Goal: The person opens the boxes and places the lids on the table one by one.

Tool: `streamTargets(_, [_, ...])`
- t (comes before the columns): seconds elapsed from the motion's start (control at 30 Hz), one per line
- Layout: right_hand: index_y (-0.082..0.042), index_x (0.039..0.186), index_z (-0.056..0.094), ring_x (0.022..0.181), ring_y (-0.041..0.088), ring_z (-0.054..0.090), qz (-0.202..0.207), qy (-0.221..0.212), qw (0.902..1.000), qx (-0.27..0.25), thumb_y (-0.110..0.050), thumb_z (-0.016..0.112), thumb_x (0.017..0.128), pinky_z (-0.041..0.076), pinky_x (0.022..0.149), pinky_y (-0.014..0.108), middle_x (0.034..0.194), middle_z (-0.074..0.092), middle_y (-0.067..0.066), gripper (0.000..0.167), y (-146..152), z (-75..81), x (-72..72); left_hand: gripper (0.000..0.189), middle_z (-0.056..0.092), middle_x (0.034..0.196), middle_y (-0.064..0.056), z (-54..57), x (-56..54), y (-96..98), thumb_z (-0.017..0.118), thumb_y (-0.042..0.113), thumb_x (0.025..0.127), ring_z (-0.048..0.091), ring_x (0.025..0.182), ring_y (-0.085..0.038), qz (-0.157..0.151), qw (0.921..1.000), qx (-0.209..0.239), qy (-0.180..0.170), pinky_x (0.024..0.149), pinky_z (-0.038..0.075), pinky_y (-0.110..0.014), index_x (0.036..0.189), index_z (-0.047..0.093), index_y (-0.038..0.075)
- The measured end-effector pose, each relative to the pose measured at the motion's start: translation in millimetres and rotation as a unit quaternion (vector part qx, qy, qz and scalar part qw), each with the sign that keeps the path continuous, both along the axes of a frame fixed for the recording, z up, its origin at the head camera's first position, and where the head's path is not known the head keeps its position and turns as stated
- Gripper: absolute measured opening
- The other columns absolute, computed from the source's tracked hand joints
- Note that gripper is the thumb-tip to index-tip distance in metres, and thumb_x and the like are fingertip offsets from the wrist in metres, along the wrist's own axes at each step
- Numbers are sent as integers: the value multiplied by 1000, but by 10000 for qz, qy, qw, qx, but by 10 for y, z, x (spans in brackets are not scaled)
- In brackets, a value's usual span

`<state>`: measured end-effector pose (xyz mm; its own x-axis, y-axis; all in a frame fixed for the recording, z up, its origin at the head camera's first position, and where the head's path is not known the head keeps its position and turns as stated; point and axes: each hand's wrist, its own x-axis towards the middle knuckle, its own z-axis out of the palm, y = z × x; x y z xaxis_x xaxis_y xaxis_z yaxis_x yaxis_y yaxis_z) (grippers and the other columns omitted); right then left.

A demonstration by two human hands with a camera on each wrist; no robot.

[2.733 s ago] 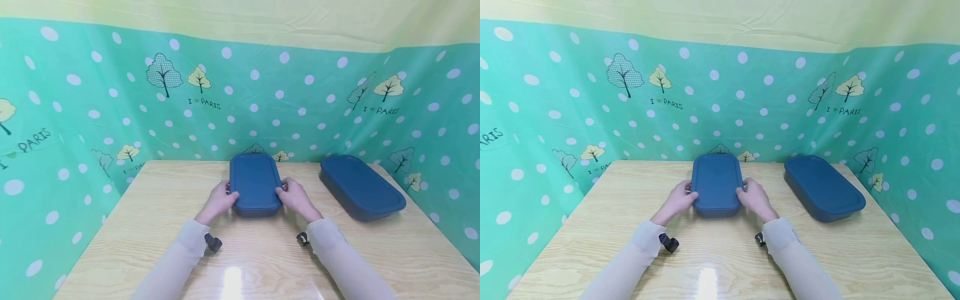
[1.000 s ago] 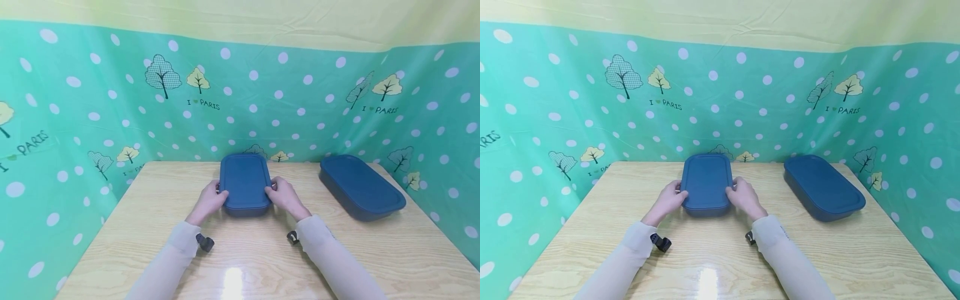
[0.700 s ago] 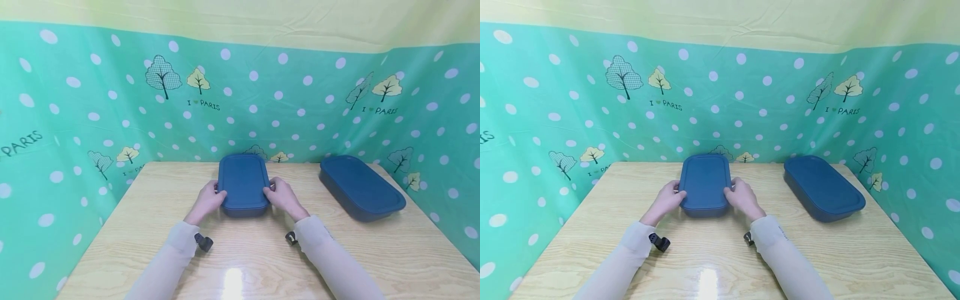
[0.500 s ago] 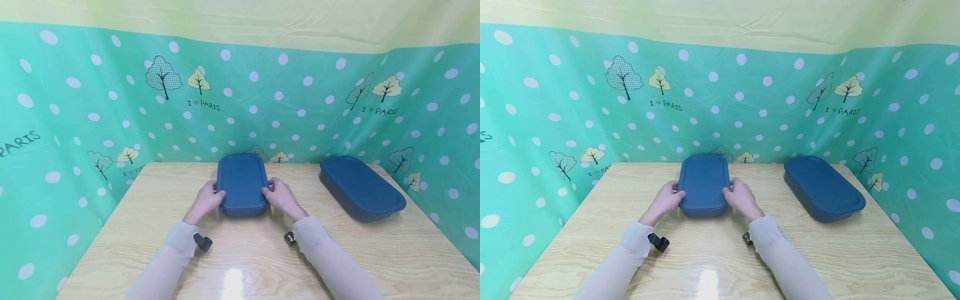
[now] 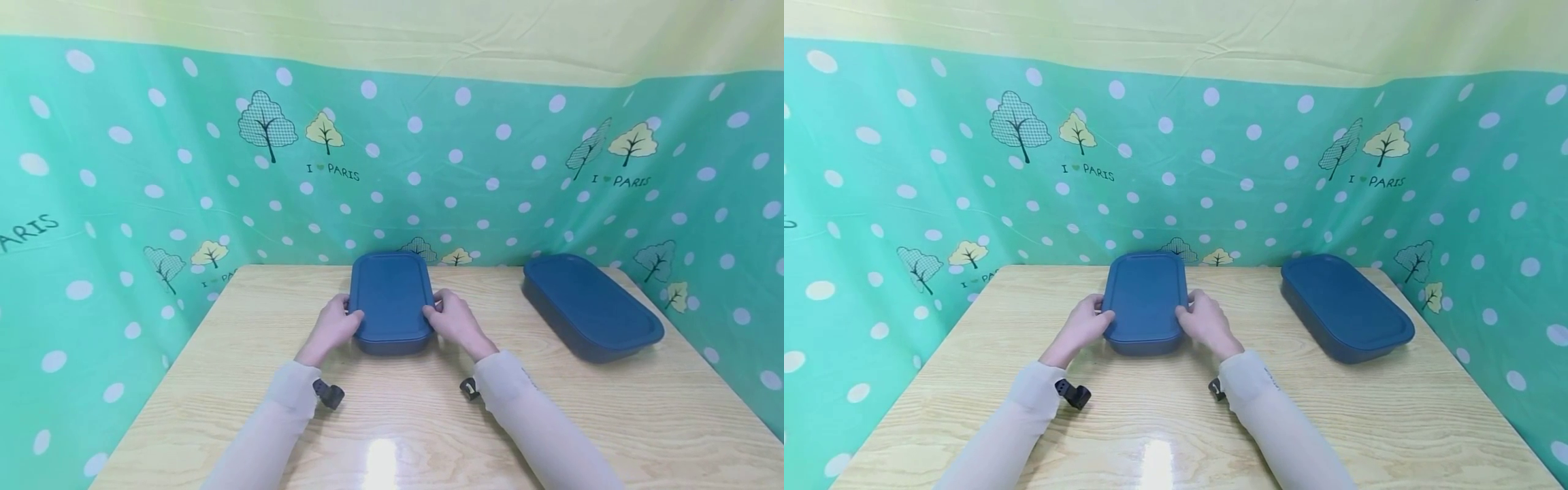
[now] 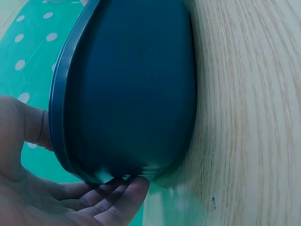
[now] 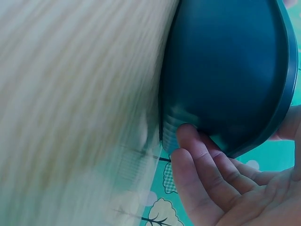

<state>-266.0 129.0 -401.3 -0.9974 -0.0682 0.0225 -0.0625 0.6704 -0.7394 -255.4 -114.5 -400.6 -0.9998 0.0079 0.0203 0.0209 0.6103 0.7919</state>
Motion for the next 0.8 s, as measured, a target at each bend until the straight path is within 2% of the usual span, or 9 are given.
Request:
streamTargets(0.63, [-3, 120, 54, 66, 18, 59, 51, -43, 10000, -58, -26, 55, 94, 48, 76, 38, 87, 61, 7, 34, -61, 18, 3, 48, 55, 125, -24, 6, -21, -32, 52, 19, 90, 55, 112, -34, 116, 9999, -3, -58, 92, 46, -47, 131, 46, -6])
streamTargets(0.8, [-4, 121, 53, 56, 23, 61, 66, -137, 9998, -118, -27, 55, 95, 48, 79, 38, 85, 61, 7, 35, -75, 16, -4, 48, 56, 125, -24, -5, -32, -57, 51, 19, 90, 55, 112, -35, 101, 9999, -50, -19, 93, 46, -48, 130, 45, -7])
